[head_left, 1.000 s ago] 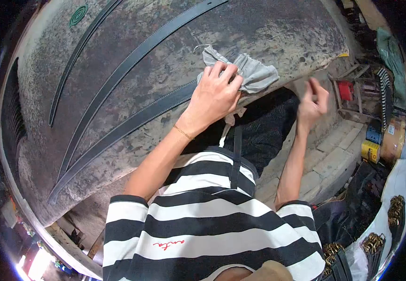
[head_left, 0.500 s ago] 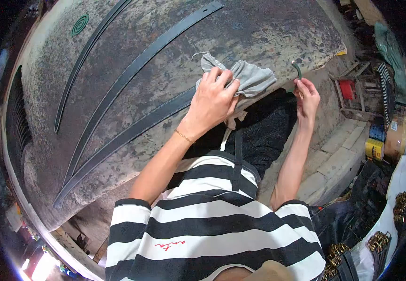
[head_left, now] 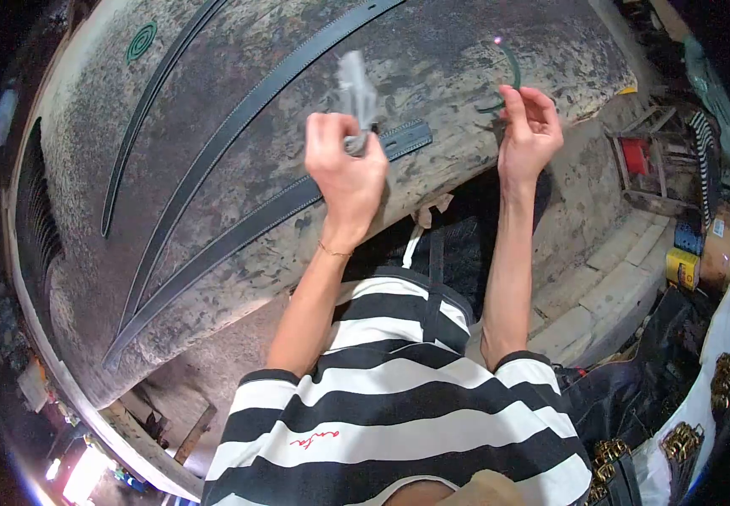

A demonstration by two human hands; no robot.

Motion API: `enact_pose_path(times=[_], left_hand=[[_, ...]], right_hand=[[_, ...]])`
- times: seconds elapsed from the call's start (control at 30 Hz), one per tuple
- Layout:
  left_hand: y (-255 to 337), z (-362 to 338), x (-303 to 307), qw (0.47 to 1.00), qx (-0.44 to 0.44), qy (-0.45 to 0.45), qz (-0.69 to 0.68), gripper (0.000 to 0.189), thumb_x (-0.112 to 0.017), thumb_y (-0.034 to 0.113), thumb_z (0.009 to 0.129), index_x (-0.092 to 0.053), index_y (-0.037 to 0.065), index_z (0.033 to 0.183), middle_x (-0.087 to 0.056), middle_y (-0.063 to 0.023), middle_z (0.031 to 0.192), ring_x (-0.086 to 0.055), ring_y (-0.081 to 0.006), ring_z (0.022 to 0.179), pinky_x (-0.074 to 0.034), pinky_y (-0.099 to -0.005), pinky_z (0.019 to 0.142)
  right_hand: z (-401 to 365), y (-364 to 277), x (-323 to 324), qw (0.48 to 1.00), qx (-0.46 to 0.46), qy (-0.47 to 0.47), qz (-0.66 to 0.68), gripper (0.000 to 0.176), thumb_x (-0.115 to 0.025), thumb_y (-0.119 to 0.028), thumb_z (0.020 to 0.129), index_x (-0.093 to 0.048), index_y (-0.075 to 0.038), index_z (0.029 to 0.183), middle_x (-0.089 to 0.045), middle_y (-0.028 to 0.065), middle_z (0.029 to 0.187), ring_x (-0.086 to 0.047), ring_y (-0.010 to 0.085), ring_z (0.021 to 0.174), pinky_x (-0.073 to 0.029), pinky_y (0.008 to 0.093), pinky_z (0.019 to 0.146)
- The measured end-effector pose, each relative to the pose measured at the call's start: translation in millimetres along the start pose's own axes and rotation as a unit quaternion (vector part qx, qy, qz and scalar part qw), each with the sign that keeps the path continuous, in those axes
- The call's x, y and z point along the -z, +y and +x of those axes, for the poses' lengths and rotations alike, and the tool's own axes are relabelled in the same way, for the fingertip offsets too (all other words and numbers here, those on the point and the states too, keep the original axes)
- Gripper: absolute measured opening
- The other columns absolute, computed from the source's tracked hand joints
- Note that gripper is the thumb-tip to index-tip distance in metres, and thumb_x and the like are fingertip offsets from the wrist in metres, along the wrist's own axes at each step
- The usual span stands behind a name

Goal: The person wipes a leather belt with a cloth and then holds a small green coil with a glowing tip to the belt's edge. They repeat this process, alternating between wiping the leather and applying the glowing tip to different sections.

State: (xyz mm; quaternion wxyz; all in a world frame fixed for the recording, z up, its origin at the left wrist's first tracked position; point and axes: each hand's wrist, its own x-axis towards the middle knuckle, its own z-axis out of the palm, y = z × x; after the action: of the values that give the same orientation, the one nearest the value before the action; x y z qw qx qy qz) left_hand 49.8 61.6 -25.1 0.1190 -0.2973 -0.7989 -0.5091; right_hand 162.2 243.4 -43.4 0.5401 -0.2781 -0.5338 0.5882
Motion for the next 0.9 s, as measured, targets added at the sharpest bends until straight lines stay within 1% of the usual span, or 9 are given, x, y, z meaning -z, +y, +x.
enact_pose_path(times=[0.13,0.17,0.2,0.27,0.5,0.67,0.8,0.87,0.9], left_hand=[[4,-3,-4,0.981,-0.124,-0.140,-0.058,0.023,-0.074,0.003,0.067,-0.066,0.001,0.089,-0.059,-0.0145,0.090,-0.060,-0.0328,0.083,-0.050,-0.0399,0.071],[2,-3,-4,0.967,-0.155,-0.195,-0.050,0.031,-0.074,0.002,0.065,-0.067,0.002,0.095,-0.059,-0.0132,0.096,-0.059,-0.0328,0.092,-0.050,-0.0411,0.079],[3,-3,-4,0.966,-0.156,-0.199,-0.051,0.031,-0.074,0.002,0.065,-0.067,0.002,0.095,-0.059,-0.0132,0.096,-0.059,-0.0328,0.092,-0.050,-0.0411,0.079],[3,-1,-3,0.932,-0.241,-0.270,0.013,0.037,-0.072,0.001,0.062,-0.066,0.003,0.099,-0.058,-0.0112,0.098,-0.056,-0.0317,0.099,-0.048,-0.0418,0.084],[4,0,-2,0.896,-0.318,-0.298,0.087,0.040,-0.068,0.006,0.068,-0.065,0.004,0.108,-0.059,-0.0092,0.102,-0.055,-0.0286,0.105,-0.045,-0.0443,0.092],[7,3,-1,0.890,-0.329,-0.299,0.103,0.039,-0.069,0.013,0.071,-0.065,0.004,0.109,-0.059,-0.0106,0.102,-0.055,-0.0295,0.105,-0.044,-0.0433,0.093],[2,7,0,0.917,-0.269,-0.293,0.016,0.031,-0.068,0.013,0.077,-0.065,0.002,0.106,-0.058,-0.0128,0.101,-0.054,-0.0310,0.104,-0.044,-0.0431,0.091],[-8,14,5,0.973,-0.110,-0.198,0.053,0.030,-0.069,0.014,0.076,-0.065,0.004,0.104,-0.058,-0.0123,0.101,-0.054,-0.0309,0.105,-0.043,-0.0426,0.091],[-14,21,10,0.976,-0.098,-0.151,0.120,0.029,-0.069,0.014,0.077,-0.065,0.005,0.104,-0.059,-0.0121,0.102,-0.054,-0.0310,0.107,-0.042,-0.0427,0.091]], right_hand=[[4,2,5,1.000,-0.007,0.006,-0.019,0.018,-0.073,-0.003,0.086,-0.063,0.002,0.101,-0.071,0.0086,0.090,-0.065,0.0099,0.078,-0.050,0.0220,0.066],[5,-1,2,1.000,-0.016,0.002,-0.015,0.018,-0.073,-0.003,0.086,-0.063,0.002,0.101,-0.071,0.0087,0.090,-0.065,0.0101,0.078,-0.050,0.0220,0.066],[6,-3,1,1.000,-0.025,-0.004,-0.011,0.018,-0.072,-0.002,0.086,-0.063,0.002,0.101,-0.071,0.0088,0.090,-0.065,0.0102,0.077,-0.050,0.0220,0.067],[7,-1,5,1.000,-0.026,-0.004,-0.004,0.017,-0.072,-0.002,0.087,-0.063,0.002,0.101,-0.071,0.0089,0.090,-0.065,0.0104,0.077,-0.050,0.0222,0.067],[6,0,3,1.000,-0.024,-0.003,0.002,0.017,-0.072,0.000,0.086,-0.063,0.002,0.101,-0.071,0.0089,0.090,-0.065,0.0111,0.078,-0.051,0.0232,0.067],[8,0,3,1.000,-0.025,0.001,0.001,0.016,-0.073,-0.001,0.086,-0.064,0.001,0.098,-0.070,0.0081,0.089,-0.065,0.0112,0.078,-0.051,0.0228,0.066],[10,4,7,0.999,-0.027,0.007,0.033,0.019,-0.071,0.000,0.087,-0.062,0.001,0.103,-0.069,0.0092,0.092,-0.065,0.0116,0.079,-0.051,0.0225,0.066],[11,2,7,0.999,-0.029,0.012,0.044,0.021,-0.070,0.000,0.088,-0.060,0.001,0.106,-0.069,0.0100,0.094,-0.065,0.0117,0.079,-0.051,0.0224,0.065],[10,0,9,0.998,-0.032,0.012,0.060,0.024,-0.068,0.000,0.089,-0.058,0.001,0.110,-0.069,0.0113,0.096,-0.064,0.0120,0.081,-0.051,0.0228,0.066]])
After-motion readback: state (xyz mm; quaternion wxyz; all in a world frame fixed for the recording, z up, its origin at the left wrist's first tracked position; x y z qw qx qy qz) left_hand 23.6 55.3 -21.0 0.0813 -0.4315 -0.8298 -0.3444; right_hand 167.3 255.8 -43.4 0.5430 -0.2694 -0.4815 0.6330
